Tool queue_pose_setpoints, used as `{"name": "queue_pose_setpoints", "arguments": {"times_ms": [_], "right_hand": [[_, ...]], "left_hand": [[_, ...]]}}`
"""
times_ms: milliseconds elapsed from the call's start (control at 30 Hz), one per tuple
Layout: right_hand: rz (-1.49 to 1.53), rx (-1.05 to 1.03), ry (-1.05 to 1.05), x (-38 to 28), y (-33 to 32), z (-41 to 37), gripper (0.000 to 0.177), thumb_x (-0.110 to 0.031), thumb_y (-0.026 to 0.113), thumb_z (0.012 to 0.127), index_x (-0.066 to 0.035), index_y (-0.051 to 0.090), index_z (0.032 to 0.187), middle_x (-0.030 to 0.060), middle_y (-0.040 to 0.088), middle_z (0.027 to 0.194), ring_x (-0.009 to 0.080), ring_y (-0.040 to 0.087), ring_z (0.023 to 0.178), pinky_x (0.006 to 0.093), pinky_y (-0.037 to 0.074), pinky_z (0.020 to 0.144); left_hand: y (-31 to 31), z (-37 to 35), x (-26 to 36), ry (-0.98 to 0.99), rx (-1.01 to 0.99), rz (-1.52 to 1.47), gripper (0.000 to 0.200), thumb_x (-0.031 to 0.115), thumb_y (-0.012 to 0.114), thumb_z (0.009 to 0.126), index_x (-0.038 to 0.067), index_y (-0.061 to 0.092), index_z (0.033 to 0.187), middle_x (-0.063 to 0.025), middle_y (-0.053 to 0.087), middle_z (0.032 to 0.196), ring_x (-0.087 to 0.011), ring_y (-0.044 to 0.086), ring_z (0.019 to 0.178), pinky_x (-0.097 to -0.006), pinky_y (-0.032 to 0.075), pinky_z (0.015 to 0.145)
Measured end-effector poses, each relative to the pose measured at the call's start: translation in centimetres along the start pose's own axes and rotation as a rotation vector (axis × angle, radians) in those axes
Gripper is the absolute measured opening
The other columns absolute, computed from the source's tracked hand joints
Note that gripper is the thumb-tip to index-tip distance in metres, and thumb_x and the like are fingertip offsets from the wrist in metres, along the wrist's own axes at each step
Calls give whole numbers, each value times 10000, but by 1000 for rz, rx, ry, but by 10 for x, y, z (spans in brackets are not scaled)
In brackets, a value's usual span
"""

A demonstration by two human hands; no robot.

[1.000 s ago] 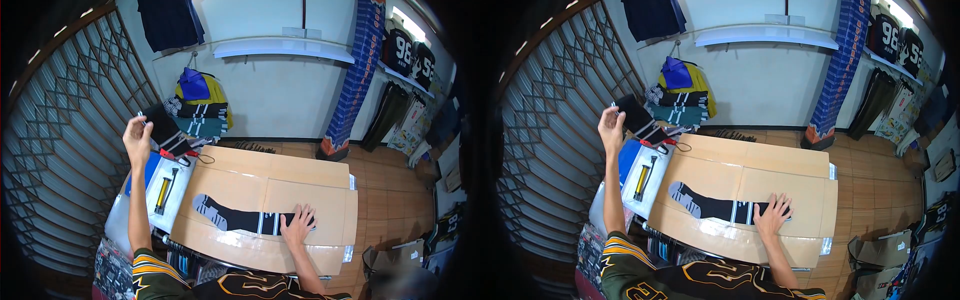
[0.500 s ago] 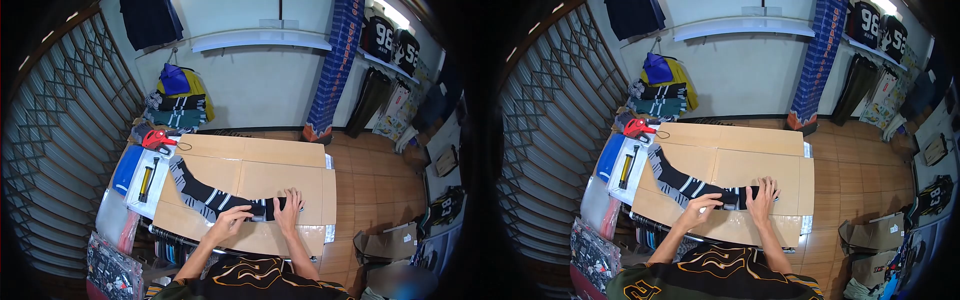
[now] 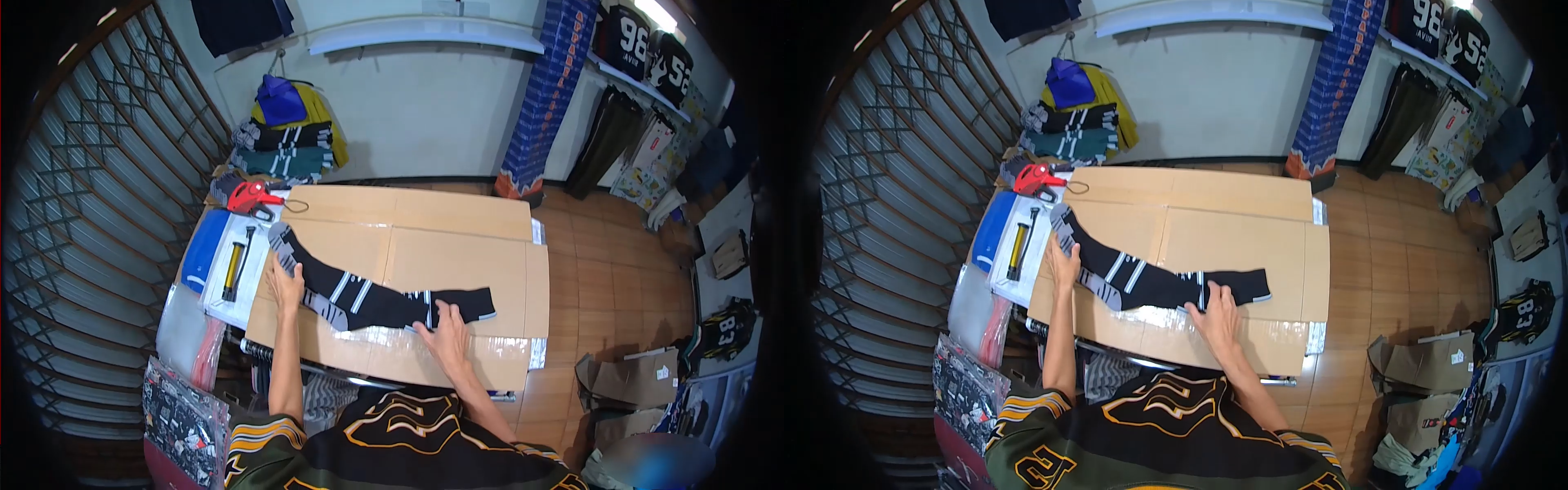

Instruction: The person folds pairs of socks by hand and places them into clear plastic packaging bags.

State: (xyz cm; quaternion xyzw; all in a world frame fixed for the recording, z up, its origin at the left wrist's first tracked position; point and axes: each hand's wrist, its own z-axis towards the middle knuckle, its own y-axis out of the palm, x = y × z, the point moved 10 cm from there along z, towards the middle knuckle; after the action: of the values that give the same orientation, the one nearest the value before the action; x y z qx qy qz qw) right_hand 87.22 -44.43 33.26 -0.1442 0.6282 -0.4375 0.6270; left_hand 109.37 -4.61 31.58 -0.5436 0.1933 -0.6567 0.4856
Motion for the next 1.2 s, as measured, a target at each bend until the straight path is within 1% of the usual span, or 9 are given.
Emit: {"name": "queue_pose_setpoints", "arguments": {"times_ms": [200, 233, 500, 667, 833, 867, 1000, 1133, 1200], "right_hand": [[95, -135, 101, 4, 16, 8, 665, -238, 870, 756, -12, 582, 1310, 161, 669, 1073, 381, 683, 961, 457, 558, 807], [112, -152, 106, 5, 20, 8, 648, -199, 844, 770, -10, 566, 1323, 199, 637, 1100, 408, 678, 963, 474, 565, 816], [-3, -279, 112, -9, 23, 22, 580, -174, 810, 752, -25, 583, 1264, 258, 529, 1207, 447, 665, 966, 494, 578, 839], [95, -182, -30, -20, 16, 28, 321, -103, 763, 795, -28, 616, 1070, 185, 641, 1004, 373, 659, 974, 468, 561, 827], [491, 10, 102, 13, -13, 34, 220, -82, 748, 831, 14, 609, 972, 152, 686, 755, 251, 694, 681, 353, 542, 660], [522, -28, 199, 29, -13, 35, 226, -67, 745, 846, 18, 611, 1007, 127, 691, 807, 171, 676, 734, 322, 537, 685], [666, 83, 287, 73, -38, 36, 311, -41, 718, 886, 49, 568, 1142, 202, 695, 1008, 205, 684, 917, 326, 556, 796], [475, 68, 247, 103, -50, 39, 382, -22, 703, 911, 23, 534, 1251, 183, 704, 1023, 193, 706, 889, 298, 580, 759], [425, 47, 258, 116, -46, 35, 429, -1, 700, 907, 28, 524, 1298, 198, 710, 1014, 195, 708, 880, 300, 580, 766]], "left_hand": [[16, 7, -18, -106, -113, -95, 783, 161, 841, 793, 114, 466, 1479, -219, 598, 1368, -418, 555, 1277, -605, 397, 1078], [21, 13, -22, 66, -40, -219, 711, 114, 820, 798, 114, 517, 1441, -206, 616, 1322, -406, 581, 1235, -559, 429, 1061], [-26, -6, 33, 147, 11, -301, 398, 54, 741, 861, 58, 676, 1253, -175, 643, 1132, -350, 632, 1091, -446, 489, 976], [-41, -11, 29, 72, -43, -499, 318, 27, 669, 952, 11, 670, 1269, -149, 647, 1197, -212, 642, 1077, -319, 508, 943], [-57, -23, 32, 7, -135, -812, 466, 7, 655, 965, -21, 541, 1417, -152, 585, 1376, -212, 600, 1207, -310, 475, 1030], [-61, -28, 38, 0, -168, -913, 524, -1, 659, 960, -30, 494, 1457, -154, 560, 1428, -220, 582, 1252, -313, 460, 1061], [-57, -66, 48, -169, -302, -1016, 565, -63, 626, 921, -56, 475, 1465, -167, 565, 1423, -228, 568, 1275, -316, 440, 1092], [-18, -107, 28, -219, -435, -863, 376, 10, 681, 928, -44, 646, 1298, -75, 669, 1147, -124, 646, 975, -258, 525, 843], [-1, -120, 6, -178, -432, -617, 296, 35, 717, 921, -21, 716, 1212, -23, 626, 957, -80, 543, 734, -245, 462, 639]]}}
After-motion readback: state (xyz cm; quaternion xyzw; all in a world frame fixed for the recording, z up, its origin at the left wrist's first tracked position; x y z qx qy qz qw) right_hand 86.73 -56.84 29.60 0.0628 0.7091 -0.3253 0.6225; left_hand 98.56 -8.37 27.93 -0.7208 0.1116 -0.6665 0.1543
